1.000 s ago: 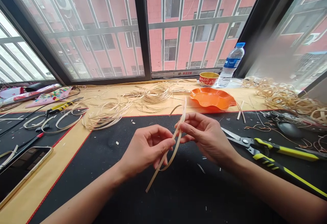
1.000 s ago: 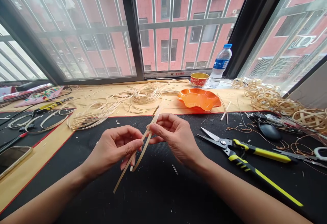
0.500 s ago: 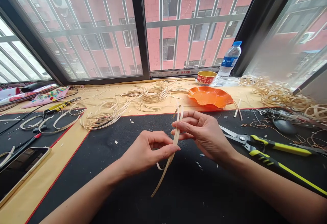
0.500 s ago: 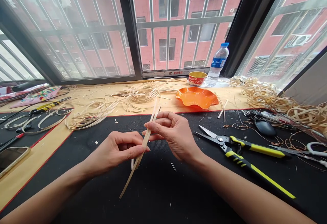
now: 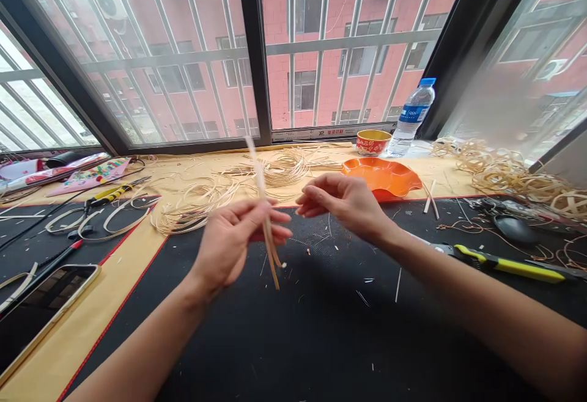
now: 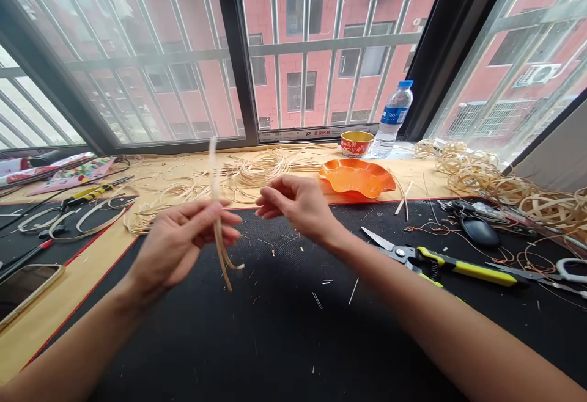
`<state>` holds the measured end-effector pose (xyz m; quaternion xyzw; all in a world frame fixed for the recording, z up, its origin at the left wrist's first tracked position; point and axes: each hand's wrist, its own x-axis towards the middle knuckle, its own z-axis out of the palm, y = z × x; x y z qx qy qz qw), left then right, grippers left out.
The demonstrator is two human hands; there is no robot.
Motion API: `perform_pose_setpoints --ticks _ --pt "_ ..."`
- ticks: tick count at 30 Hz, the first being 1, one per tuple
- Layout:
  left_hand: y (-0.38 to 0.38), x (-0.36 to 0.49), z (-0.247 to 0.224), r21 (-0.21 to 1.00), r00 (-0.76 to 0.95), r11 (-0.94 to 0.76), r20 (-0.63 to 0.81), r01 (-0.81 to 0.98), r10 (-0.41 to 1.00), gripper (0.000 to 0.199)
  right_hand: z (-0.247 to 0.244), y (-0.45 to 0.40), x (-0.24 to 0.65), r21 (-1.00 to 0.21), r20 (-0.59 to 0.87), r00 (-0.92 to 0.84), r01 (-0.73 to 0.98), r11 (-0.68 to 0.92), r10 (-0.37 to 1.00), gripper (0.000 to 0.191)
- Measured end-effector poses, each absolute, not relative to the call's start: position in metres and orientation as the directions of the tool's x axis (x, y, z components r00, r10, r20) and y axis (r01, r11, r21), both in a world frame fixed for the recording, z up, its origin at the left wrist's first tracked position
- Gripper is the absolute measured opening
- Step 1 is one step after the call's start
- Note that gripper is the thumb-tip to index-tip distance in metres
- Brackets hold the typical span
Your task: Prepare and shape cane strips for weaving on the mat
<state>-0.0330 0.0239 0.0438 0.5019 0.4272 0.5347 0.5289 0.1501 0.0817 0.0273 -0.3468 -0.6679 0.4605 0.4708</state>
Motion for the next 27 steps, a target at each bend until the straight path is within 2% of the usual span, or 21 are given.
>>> perform_pose_setpoints --ticks 1,2,3,4,6,13,16,19,24,27 --pt "0.028 -0.038 0.045 0.979 -0.065 -0.140 0.131 -0.149 0.989 0.020 0.029 0.095 0.149 -0.876 0.349 -0.337 0.213 0.432 0.874 0.015" --pt "0.033 -0.043 0.046 0.971 -0.161 -0.186 0.162 -0.148 0.974 0.019 0.031 0.109 0.147 -0.739 0.356 -0.374 0.448 0.503 0.856 0.009" --pt "0.036 -0.048 0.047 0.965 -0.237 -0.222 0.186 -0.136 0.954 0.018 0.032 0.122 0.145 -0.551 0.334 -0.419 0.640 0.535 0.844 0.011" --pt "0.039 -0.051 0.047 0.959 -0.298 -0.256 0.212 -0.119 0.931 0.018 0.032 0.133 0.141 -0.468 0.320 -0.431 0.702 0.536 0.844 0.014" --pt "0.043 -0.056 0.047 0.948 -0.371 -0.307 0.256 -0.082 0.892 0.019 0.029 0.152 0.132 -0.366 0.285 -0.467 0.754 0.546 0.837 0.015" --pt "0.043 -0.056 0.044 0.925 -0.393 -0.380 0.348 -0.005 0.852 0.019 -0.005 0.172 0.099 -0.227 0.185 -0.610 0.737 0.637 0.771 0.013" --pt "0.043 -0.056 0.043 0.921 -0.388 -0.390 0.369 0.026 0.845 0.017 -0.012 0.171 0.098 -0.241 0.174 -0.603 0.741 0.627 0.779 0.020" --pt "0.043 -0.057 0.042 0.927 -0.374 -0.375 0.355 0.022 0.857 0.018 -0.004 0.171 0.104 -0.321 0.173 -0.580 0.731 0.602 0.796 0.019" --pt "0.040 -0.056 0.040 0.948 -0.300 -0.316 0.293 -0.033 0.908 0.018 0.031 0.162 0.124 -0.541 0.172 -0.541 0.647 0.538 0.823 0.017" --pt "0.035 -0.052 0.039 0.958 -0.198 -0.285 0.272 -0.041 0.942 0.019 0.049 0.144 0.139 -0.719 0.220 -0.495 0.500 0.483 0.841 0.018"
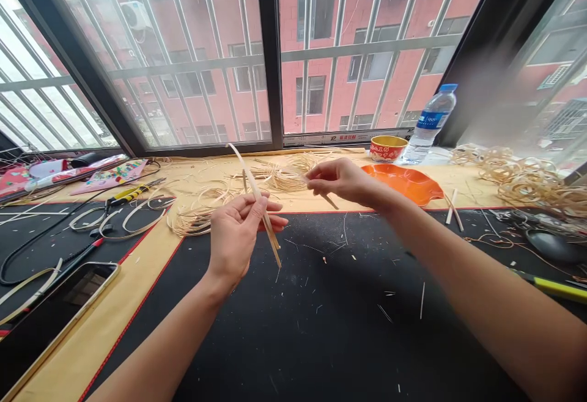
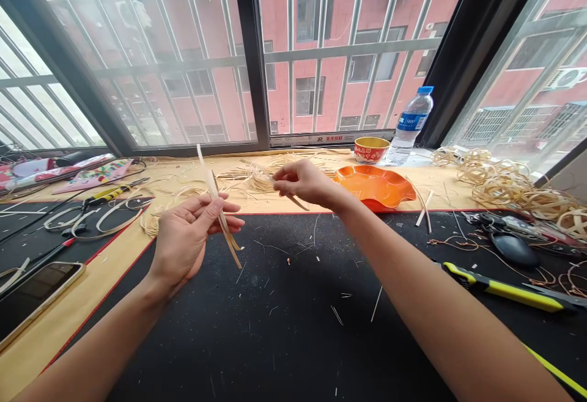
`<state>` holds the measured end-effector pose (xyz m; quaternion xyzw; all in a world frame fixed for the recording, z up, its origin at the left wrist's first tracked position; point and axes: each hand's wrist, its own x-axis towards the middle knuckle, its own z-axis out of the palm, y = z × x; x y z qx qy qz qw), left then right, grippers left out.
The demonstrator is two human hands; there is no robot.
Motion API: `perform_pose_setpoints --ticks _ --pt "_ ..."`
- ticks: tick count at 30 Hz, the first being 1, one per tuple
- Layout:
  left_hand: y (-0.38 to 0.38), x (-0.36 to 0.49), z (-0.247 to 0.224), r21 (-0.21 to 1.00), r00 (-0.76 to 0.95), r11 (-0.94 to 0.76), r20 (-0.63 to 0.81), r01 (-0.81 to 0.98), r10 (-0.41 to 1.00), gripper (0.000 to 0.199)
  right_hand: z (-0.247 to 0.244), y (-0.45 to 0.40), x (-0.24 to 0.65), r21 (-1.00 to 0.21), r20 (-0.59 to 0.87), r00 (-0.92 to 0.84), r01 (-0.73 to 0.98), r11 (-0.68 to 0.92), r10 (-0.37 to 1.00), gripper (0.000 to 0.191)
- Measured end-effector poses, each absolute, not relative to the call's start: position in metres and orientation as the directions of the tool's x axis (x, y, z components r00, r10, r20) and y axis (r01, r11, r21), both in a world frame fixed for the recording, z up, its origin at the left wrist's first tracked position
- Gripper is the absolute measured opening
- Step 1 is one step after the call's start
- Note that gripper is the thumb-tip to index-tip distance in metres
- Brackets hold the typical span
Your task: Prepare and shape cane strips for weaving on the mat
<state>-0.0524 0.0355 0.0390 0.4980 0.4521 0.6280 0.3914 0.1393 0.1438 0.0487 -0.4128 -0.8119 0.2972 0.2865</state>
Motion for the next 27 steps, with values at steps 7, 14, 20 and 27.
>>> perform_pose_setpoints --ticks 7,14,20,27 --pt "0.022 -0.040 0.042 0.971 0.007 -0.234 0.235 -0.053 0.972 0.020 0.053 0.072 0.151 -0.959 0.123 -0.321 -0.281 0.030 0.939 0.029" --pt "0.019 -0.032 0.039 0.996 0.111 -0.084 0.083 0.000 0.990 0.020 0.014 0.037 0.142 -0.935 0.025 -0.261 -0.348 -0.070 0.965 0.034" --pt "0.017 -0.027 0.040 0.998 0.177 0.006 0.006 -0.067 0.984 0.020 0.007 0.025 0.136 -0.946 0.098 -0.305 -0.323 -0.006 0.947 0.030" --pt "0.010 -0.021 0.040 0.995 0.173 0.044 -0.028 -0.089 0.984 0.016 0.004 0.020 0.136 -0.945 0.079 -0.327 -0.325 -0.034 0.942 0.029"
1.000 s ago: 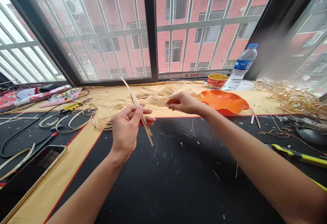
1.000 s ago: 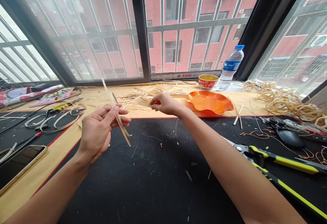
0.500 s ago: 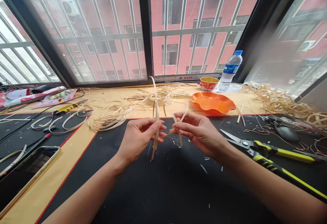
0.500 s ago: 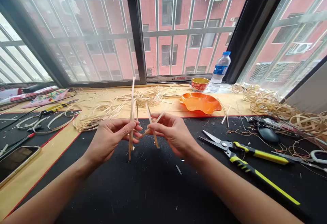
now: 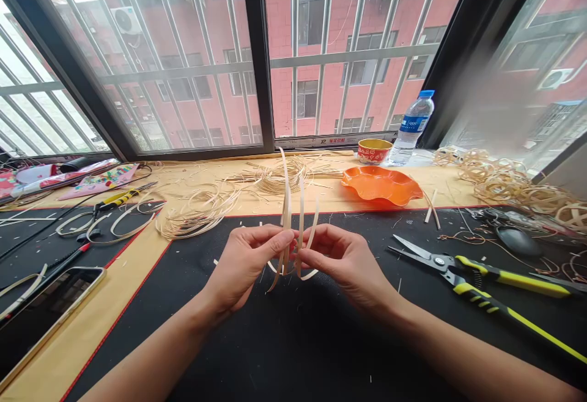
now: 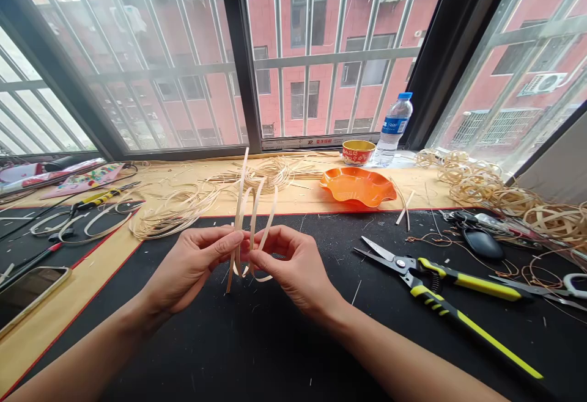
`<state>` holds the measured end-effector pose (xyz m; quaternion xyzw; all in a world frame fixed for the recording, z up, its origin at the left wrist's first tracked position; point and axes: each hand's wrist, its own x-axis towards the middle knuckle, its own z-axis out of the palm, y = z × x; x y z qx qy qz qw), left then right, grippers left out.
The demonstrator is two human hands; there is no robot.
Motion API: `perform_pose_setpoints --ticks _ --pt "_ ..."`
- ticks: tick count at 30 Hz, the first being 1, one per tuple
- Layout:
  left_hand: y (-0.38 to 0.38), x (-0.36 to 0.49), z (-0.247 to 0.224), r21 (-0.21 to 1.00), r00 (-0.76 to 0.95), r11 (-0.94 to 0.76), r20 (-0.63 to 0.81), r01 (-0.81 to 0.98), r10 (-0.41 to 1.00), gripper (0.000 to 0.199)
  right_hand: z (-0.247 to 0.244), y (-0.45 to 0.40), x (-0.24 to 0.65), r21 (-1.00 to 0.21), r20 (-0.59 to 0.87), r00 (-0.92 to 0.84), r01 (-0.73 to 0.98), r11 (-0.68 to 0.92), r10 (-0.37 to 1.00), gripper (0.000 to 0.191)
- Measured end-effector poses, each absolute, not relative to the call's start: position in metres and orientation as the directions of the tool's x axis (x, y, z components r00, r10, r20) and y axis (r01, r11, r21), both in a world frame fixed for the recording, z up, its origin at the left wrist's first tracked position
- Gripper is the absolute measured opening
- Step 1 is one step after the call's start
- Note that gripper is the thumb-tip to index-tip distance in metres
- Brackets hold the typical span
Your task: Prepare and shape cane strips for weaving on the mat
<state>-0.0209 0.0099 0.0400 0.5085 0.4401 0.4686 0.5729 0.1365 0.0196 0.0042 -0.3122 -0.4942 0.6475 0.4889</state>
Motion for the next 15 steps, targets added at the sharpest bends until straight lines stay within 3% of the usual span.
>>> perform_pose_setpoints --ticks 15 --pt "0.0089 -0.0211 0.0392 0.999 0.130 -0.037 0.033 0.022 0.991 0.014 0.0051 0.0168 0.1305 -0.922 0.016 -0.385 -0.363 -0.135 0.923 0.027"
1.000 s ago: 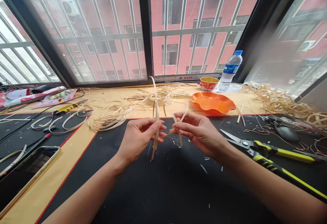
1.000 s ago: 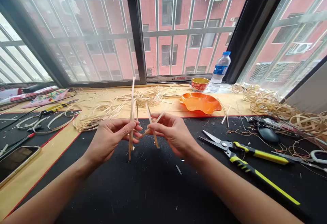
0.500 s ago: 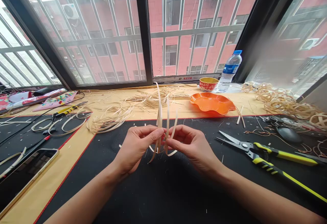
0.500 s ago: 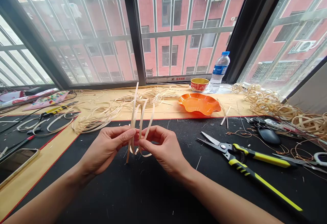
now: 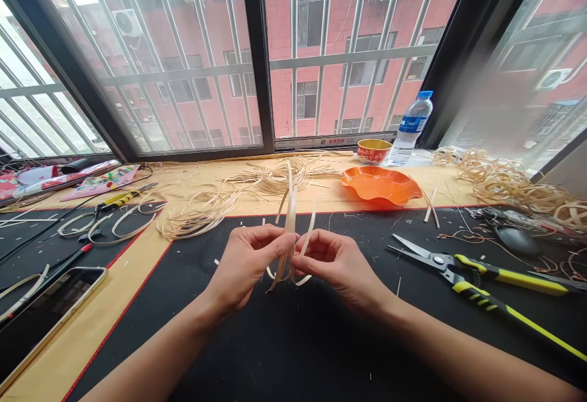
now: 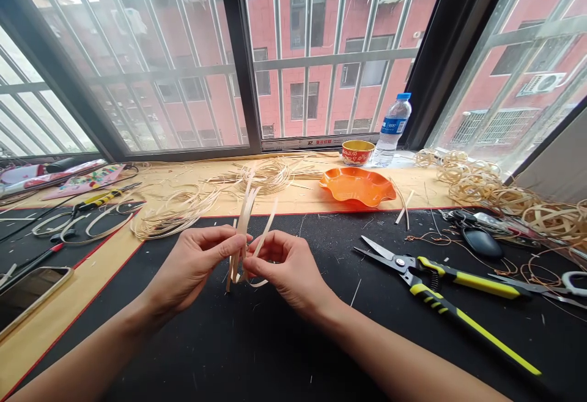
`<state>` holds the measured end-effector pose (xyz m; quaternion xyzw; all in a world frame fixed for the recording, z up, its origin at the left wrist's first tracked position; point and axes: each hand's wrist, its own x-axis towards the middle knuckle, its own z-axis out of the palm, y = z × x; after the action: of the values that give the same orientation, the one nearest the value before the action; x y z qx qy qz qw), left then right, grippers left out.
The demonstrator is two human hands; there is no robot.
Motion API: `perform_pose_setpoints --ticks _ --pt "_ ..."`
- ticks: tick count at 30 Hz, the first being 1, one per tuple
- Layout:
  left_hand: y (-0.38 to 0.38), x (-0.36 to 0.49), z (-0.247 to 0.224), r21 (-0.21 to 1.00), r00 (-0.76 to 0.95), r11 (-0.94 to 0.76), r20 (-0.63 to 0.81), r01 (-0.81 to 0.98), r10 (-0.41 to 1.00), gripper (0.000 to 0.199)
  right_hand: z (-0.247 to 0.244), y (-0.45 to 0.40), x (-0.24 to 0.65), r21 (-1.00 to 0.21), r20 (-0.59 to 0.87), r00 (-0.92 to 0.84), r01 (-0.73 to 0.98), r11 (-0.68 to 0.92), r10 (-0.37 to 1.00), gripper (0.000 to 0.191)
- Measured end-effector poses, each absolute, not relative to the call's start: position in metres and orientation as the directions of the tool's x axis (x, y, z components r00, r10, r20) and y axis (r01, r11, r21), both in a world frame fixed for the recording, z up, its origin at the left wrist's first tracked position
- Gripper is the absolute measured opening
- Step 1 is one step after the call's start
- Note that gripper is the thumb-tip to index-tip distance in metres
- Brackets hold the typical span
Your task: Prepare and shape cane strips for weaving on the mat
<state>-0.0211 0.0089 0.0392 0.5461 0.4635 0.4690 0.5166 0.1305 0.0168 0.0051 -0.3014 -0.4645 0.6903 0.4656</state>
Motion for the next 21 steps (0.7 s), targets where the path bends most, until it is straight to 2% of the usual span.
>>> perform_pose_setpoints --ticks 6,9,11,14,18,21 --pt "0.012 -0.031 0.054 0.983 0.012 -0.121 0.123 -0.141 0.992 0.017 0.003 0.024 0.135 -0.924 0.020 -0.265 -0.373 -0.083 0.964 0.028" --pt "0.013 -0.038 0.062 0.958 -0.108 -0.282 0.276 -0.052 0.955 0.015 0.003 0.033 0.142 -0.905 0.037 -0.173 -0.423 -0.041 0.984 0.029" --pt "0.013 -0.040 0.065 0.936 -0.122 -0.348 0.353 0.059 0.928 0.015 0.004 0.038 0.148 -0.893 0.038 -0.106 -0.449 -0.014 0.994 0.029" --pt "0.013 -0.041 0.062 0.933 -0.063 -0.321 0.335 0.164 0.940 0.016 0.005 0.044 0.154 -0.877 0.006 -0.026 -0.480 -0.007 1.000 0.029" --pt "0.016 -0.040 0.058 0.947 0.004 -0.249 0.253 0.202 0.967 0.022 0.005 0.049 0.157 -0.853 -0.034 0.020 -0.521 -0.019 0.999 0.030" --pt "0.017 -0.040 0.057 0.935 -0.002 -0.256 0.265 0.246 0.964 0.023 0.004 0.050 0.158 -0.841 -0.066 0.050 -0.540 -0.029 0.997 0.027"
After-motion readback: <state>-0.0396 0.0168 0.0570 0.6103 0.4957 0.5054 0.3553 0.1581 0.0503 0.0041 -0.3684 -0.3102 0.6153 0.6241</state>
